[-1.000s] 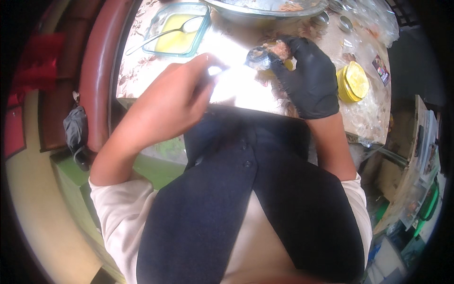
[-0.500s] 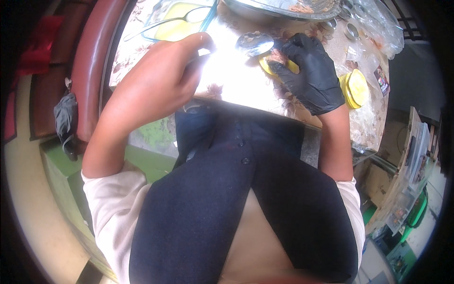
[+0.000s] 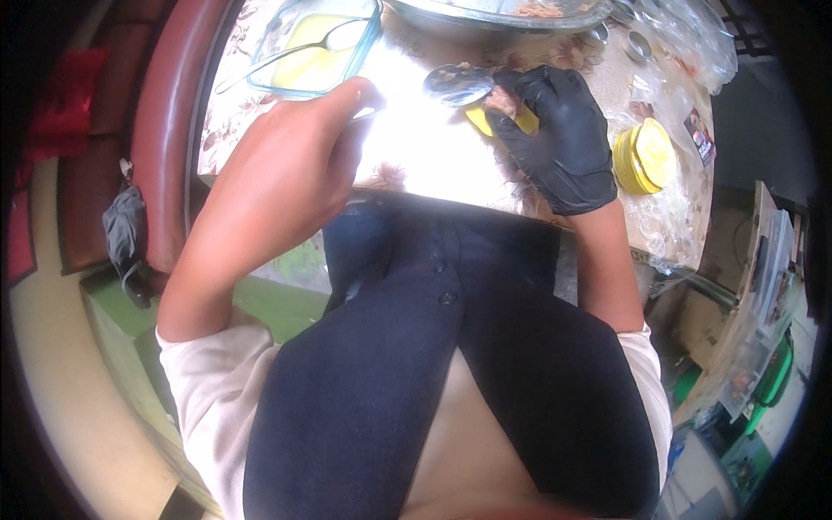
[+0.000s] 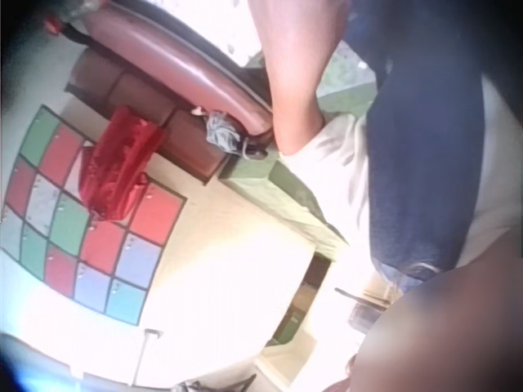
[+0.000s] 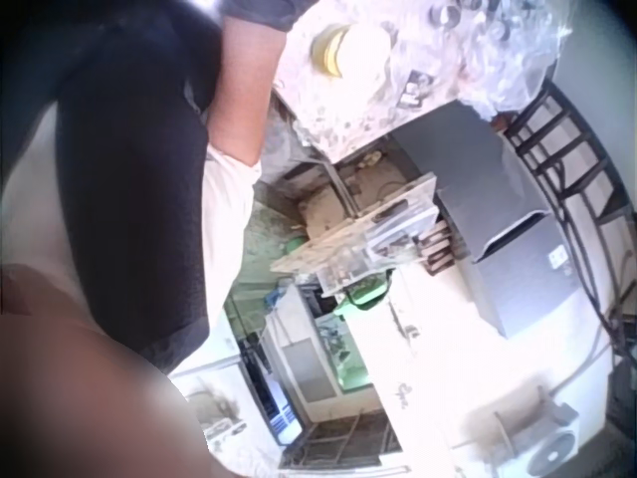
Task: The person scoops a brown filling from a metal bowl with a spoon and places it onto small yellow circular wrappers. They fold the wrappers over the filling to form small sealed parcels and set them aside on the table.
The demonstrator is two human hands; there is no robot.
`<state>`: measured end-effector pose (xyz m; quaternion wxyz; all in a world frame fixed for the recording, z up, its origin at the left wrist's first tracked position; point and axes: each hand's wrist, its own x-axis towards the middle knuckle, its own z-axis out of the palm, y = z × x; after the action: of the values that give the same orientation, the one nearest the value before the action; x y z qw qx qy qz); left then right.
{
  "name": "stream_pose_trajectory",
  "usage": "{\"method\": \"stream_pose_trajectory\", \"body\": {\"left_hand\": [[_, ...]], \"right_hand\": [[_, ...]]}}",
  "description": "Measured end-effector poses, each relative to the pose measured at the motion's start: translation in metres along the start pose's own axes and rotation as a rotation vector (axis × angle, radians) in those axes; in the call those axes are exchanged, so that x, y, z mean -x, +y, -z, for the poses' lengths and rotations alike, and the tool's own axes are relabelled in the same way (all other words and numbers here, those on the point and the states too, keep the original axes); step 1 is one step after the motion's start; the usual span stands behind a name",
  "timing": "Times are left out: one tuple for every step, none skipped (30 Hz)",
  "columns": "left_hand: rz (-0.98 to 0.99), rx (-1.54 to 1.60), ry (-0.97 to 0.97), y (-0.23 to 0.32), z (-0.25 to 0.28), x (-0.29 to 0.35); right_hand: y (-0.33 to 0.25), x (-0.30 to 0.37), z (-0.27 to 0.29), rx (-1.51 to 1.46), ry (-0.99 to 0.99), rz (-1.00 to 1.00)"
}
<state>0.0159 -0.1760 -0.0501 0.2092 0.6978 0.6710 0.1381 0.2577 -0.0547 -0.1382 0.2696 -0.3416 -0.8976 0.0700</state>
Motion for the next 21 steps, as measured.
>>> {"method": "stream_pose_trajectory", "body": {"left_hand": [[-0.004,0.010,0.003,0.000,0.000,0.001],[-0.013,0.017,0.018,0.000,0.001,0.001],[-0.021,0.024,0.034,0.001,0.001,0.002],[-0.009,0.029,0.027,0.001,0.000,0.002],[0.004,0.035,0.021,0.001,0.000,0.002],[0.012,0.031,0.014,0.002,0.001,0.002],[0.015,0.027,0.019,0.003,0.001,0.002],[0.012,0.012,0.020,0.003,0.002,0.001],[0.007,-0.002,0.020,0.004,0.002,0.000],[0.000,-0.006,0.024,0.004,0.003,-0.001],[-0.006,-0.010,0.026,0.005,0.004,-0.002],[-0.019,-0.020,0.041,0.005,0.004,-0.003],[-0.028,-0.015,0.028,0.004,0.003,-0.004],[-0.044,-0.017,0.028,0.004,0.002,-0.006],[-0.071,-0.019,0.029,0.004,0.000,-0.008],[-0.049,-0.038,0.013,0.005,0.001,-0.009],[-0.039,-0.058,-0.003,0.007,0.002,-0.010],[-0.052,-0.082,0.002,0.010,0.005,-0.010],[0.001,-0.104,-0.021,0.015,0.010,-0.008],[0.022,-0.136,-0.008,0.023,0.016,-0.005],[0.032,-0.173,0.013,0.030,0.024,-0.003]], "right_hand": [[0.000,0.000,0.000,0.015,0.016,0.025],[0.000,0.000,0.000,0.028,0.022,0.030],[-0.001,-0.001,0.002,0.041,-0.008,-0.001],[-0.001,0.000,0.006,-0.007,0.002,0.002],[-0.001,0.002,0.011,-0.053,-0.022,-0.032],[-0.001,0.004,0.015,-0.116,-0.016,-0.029],[-0.001,0.005,0.019,-0.096,-0.043,-0.069],[0.000,0.006,0.022,-0.092,-0.040,-0.075],[0.001,0.006,0.024,-0.088,-0.032,-0.095],[0.001,0.007,0.025,-0.106,-0.050,-0.121],[0.001,0.007,0.025,-0.125,-0.065,-0.160],[0.002,0.008,0.024,-0.145,-0.081,-0.199],[0.002,0.008,0.023,-0.158,-0.074,-0.186],[0.003,0.008,0.022,-0.172,-0.067,-0.172],[0.003,0.008,0.021,-0.194,-0.059,-0.166],[0.003,0.008,0.021,-0.183,-0.072,-0.189],[0.003,0.008,0.022,-0.180,-0.085,-0.220],[0.003,0.008,0.024,-0.177,-0.096,-0.251],[0.002,0.008,0.026,-0.182,-0.088,-0.243],[0.002,0.007,0.029,-0.178,-0.066,-0.226],[0.003,0.004,0.031,-0.169,-0.034,-0.200]]}}
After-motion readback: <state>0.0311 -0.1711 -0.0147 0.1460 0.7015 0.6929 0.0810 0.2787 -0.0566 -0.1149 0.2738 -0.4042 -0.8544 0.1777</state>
